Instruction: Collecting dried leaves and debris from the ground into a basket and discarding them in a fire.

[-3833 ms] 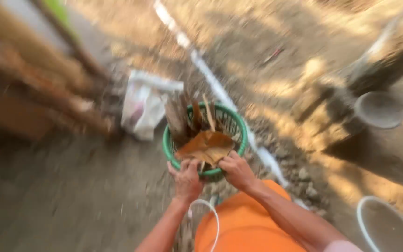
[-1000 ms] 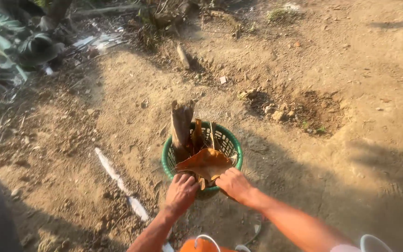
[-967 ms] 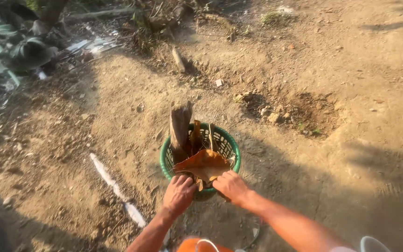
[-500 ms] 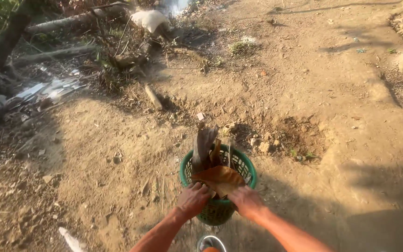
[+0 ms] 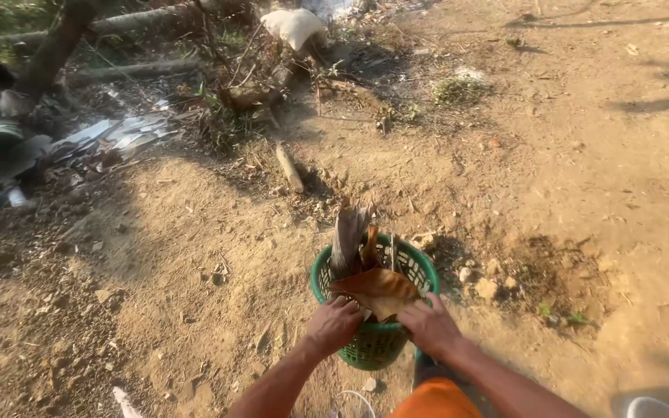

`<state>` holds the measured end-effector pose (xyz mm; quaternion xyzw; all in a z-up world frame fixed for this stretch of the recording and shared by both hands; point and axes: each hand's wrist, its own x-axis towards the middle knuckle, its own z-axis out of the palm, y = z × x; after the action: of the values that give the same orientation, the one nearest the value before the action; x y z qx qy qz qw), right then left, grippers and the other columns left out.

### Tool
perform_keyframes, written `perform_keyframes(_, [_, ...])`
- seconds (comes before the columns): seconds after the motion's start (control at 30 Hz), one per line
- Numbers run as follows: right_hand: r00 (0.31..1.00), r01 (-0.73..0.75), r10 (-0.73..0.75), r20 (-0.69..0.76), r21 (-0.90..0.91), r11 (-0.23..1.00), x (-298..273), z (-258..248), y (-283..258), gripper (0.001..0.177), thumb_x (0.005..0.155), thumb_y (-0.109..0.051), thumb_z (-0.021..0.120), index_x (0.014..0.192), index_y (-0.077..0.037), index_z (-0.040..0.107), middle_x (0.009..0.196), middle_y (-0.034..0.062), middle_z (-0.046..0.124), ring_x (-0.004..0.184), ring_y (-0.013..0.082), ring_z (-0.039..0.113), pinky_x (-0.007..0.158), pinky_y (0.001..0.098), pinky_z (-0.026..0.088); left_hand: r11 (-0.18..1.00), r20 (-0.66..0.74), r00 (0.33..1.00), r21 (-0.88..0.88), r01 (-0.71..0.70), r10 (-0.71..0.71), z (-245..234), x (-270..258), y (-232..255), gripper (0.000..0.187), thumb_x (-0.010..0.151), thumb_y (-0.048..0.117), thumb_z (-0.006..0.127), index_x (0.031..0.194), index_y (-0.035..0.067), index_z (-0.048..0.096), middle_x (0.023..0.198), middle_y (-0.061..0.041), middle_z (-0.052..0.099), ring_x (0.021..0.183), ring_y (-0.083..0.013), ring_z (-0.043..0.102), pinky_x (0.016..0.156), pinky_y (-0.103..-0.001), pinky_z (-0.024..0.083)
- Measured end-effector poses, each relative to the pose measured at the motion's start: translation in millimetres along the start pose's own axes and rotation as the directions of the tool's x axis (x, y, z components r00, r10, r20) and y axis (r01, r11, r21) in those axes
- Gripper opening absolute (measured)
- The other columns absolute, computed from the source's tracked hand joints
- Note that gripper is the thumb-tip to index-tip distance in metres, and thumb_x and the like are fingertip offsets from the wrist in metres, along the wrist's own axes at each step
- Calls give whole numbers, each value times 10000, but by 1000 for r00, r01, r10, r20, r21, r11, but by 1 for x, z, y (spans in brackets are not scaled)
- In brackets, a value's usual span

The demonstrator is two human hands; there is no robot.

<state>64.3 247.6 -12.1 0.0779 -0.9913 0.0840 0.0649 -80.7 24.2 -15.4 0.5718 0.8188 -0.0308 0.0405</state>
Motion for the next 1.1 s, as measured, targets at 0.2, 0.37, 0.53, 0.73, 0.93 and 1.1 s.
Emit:
perform_keyframes(0.2, [995,-51,54,81,-40,998,73,-2,87,174,926,-157,650,1083,-158,724,972,26,718,1027,200,651,1075,664,334,998,54,998,-45,34,-31,-22,84,-57,249,1021,311,634,1220,173,697,1049,-24,667,940,-202,584,834,-369,523])
perform_keyframes(0.37, [985,-51,52,164,-7,999,114,-18,180,218,1014,-277,623,1104,-92,696,1064,85,685,1040,258,619,802,363,611,999,-9,999,-30,33,-34,-33,171,-76,229,986,295,660,1171,176,721,1070,-23,678,963,-194,596,865,-385,527])
perform_keyframes(0.53, [999,-41,41,-14,14,999,137,-36,225,319,909,-352,690,1046,-63,685,1077,123,682,1033,274,634,662,326,632,999,-24,1000,-40,12,-13,-61,237,-86,270,928,273,683,1183,191,718,1056,-16,675,934,-188,596,843,-365,534])
perform_keyframes(0.73, [994,-108,109,-8,79,991,165,-23,272,246,906,-316,704,925,-78,644,964,74,640,920,223,632,676,327,612,996,-142,988,-51,-67,60,-67,305,-119,167,971,284,651,1085,184,722,948,11,647,890,-180,591,821,-349,529])
perform_keyframes(0.93, [973,-232,228,44,144,962,236,-18,312,64,935,-118,642,917,-62,617,904,59,579,865,217,606,703,364,595,971,-335,926,-103,-217,172,-61,373,-195,193,914,207,650,1089,174,725,939,10,657,911,-208,618,817,-366,529])
perform_keyframes(1.1, [952,-303,307,6,182,936,309,-23,330,207,835,102,560,946,-56,637,996,73,613,990,245,614,814,387,590,969,-327,929,-110,-222,175,-71,420,-266,190,889,213,658,1063,173,724,930,-3,664,893,-220,635,783,-401,533])
